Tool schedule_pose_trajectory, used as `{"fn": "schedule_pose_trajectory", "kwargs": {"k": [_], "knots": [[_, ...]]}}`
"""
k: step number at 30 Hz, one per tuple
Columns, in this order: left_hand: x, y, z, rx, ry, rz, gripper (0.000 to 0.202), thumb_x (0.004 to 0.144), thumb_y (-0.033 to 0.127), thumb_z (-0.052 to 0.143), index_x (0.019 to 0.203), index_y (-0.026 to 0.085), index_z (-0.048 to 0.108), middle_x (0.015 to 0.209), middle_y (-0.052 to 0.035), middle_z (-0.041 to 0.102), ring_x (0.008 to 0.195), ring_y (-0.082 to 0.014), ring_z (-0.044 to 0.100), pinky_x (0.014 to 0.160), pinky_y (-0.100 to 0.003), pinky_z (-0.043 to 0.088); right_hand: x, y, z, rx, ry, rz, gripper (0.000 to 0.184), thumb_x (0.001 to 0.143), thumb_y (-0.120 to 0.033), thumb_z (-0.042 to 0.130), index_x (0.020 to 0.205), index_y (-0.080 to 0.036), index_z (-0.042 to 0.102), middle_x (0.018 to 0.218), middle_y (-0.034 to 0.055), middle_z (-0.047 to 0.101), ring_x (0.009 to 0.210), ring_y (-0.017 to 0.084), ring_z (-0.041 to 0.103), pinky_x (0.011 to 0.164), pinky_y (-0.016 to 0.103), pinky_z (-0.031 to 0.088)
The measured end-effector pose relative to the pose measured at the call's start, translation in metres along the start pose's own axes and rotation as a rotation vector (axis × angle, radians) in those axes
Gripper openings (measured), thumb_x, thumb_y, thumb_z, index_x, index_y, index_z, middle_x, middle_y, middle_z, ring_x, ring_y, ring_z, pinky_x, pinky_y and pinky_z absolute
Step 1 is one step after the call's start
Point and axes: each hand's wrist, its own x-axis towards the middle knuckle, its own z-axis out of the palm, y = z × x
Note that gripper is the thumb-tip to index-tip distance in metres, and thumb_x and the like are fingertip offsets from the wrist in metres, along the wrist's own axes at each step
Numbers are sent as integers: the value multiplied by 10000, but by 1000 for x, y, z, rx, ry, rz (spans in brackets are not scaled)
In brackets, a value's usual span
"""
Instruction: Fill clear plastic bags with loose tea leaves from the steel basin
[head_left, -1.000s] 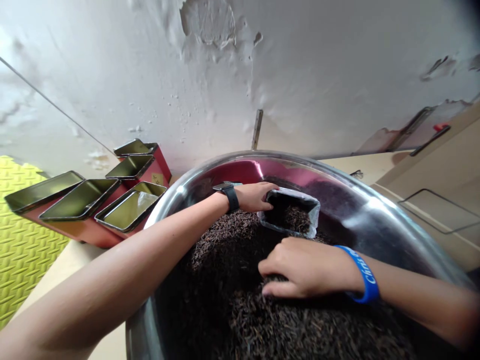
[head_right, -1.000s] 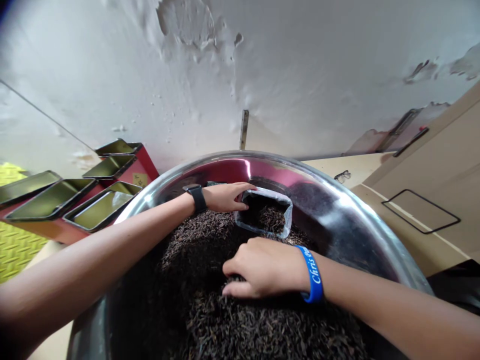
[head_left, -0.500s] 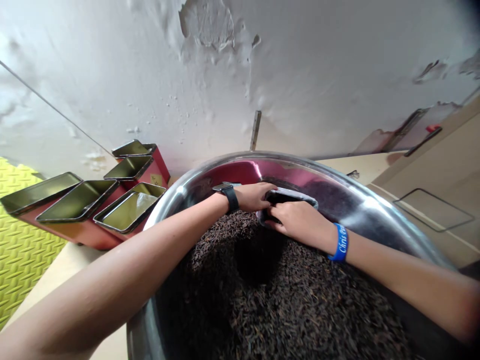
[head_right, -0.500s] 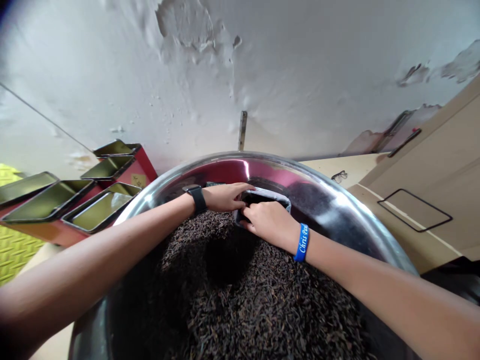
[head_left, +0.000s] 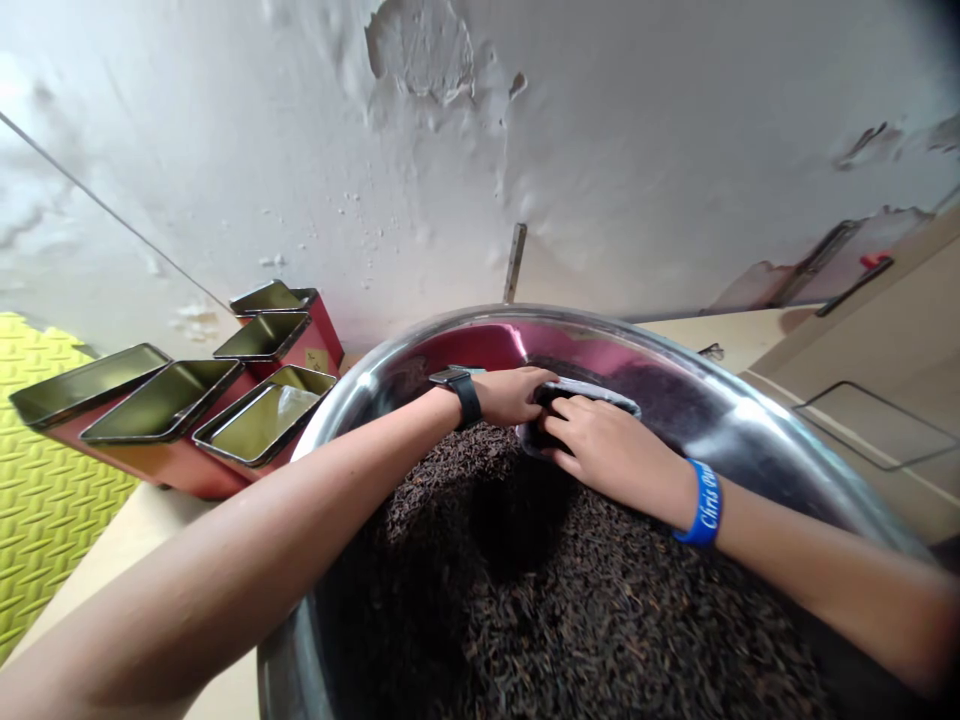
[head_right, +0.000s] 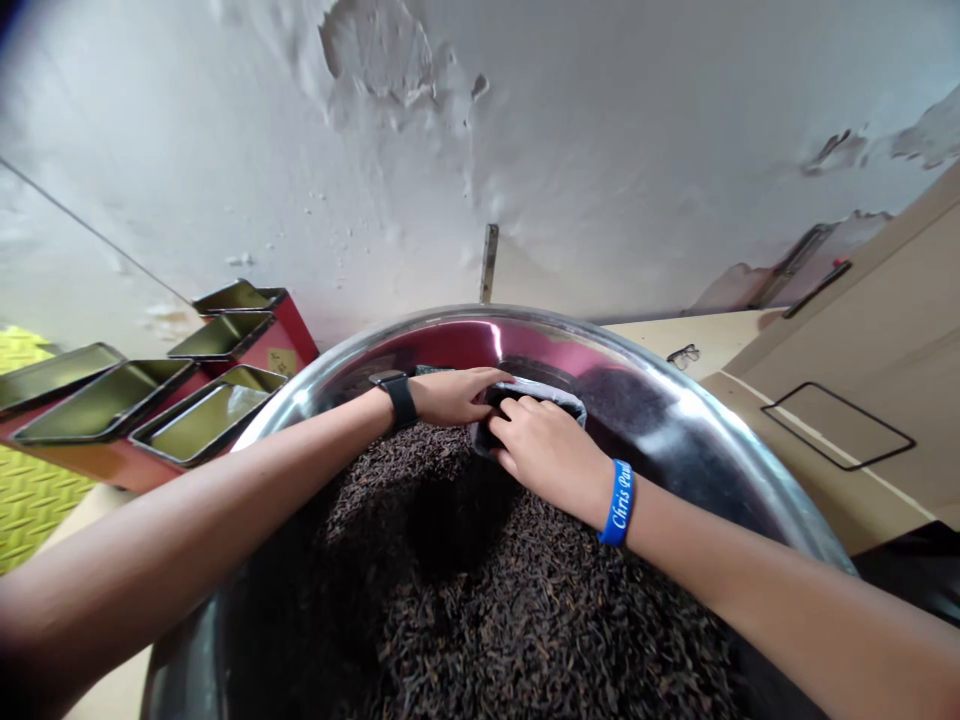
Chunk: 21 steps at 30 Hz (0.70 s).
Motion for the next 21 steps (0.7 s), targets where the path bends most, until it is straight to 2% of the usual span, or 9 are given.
{"fn": "schedule_pose_trajectory", "kwargs": {"k": [4, 8, 11, 15, 21], "knots": [[0, -1, 1, -13, 15, 21, 523, 820, 235, 484, 1312, 125, 347, 1326, -114, 434, 1160, -192, 456, 964, -296, 379, -6, -8, -17, 53, 36, 75, 231, 852, -320, 471, 933, -162, 618, 967, 103, 612, 937, 252, 546, 794, 377, 405], [0, -2, 1, -17, 5, 14, 560, 812, 265, 511, 1324, 130, 329, 1343, -115, 414, 1158, -193, 456, 967, -296, 374, -8, -9, -20, 273, -159, 110, 305, 881, -385, 401, 796, -200, 629, 788, 51, 650, 723, 195, 592, 640, 303, 405], [0, -3, 2, -22, 2, 8, 568, 814, 271, 509, 1332, 129, 321, 1342, -112, 414, 1160, -197, 453, 967, -305, 373, -7, -7, -13, 398, -274, 90, 331, 869, -415, 413, 751, -208, 643, 755, 46, 667, 699, 183, 603, 627, 278, 395], [2, -7, 4, -29, 15, 32, 555, 806, 273, 509, 1319, 145, 339, 1320, -95, 444, 1126, -184, 474, 949, -288, 385, -5, -3, -7, 405, -251, 140, 327, 869, -394, 404, 786, -212, 663, 805, 48, 683, 740, 184, 615, 642, 271, 392], [4, -9, 6, -35, 30, 42, 558, 795, 256, 512, 1314, 134, 345, 1304, -102, 456, 1128, -187, 472, 952, -286, 380, -5, 0, -4, 290, -168, 153, 293, 863, -356, 408, 905, -223, 666, 877, 55, 681, 839, 209, 621, 720, 301, 410]]}}
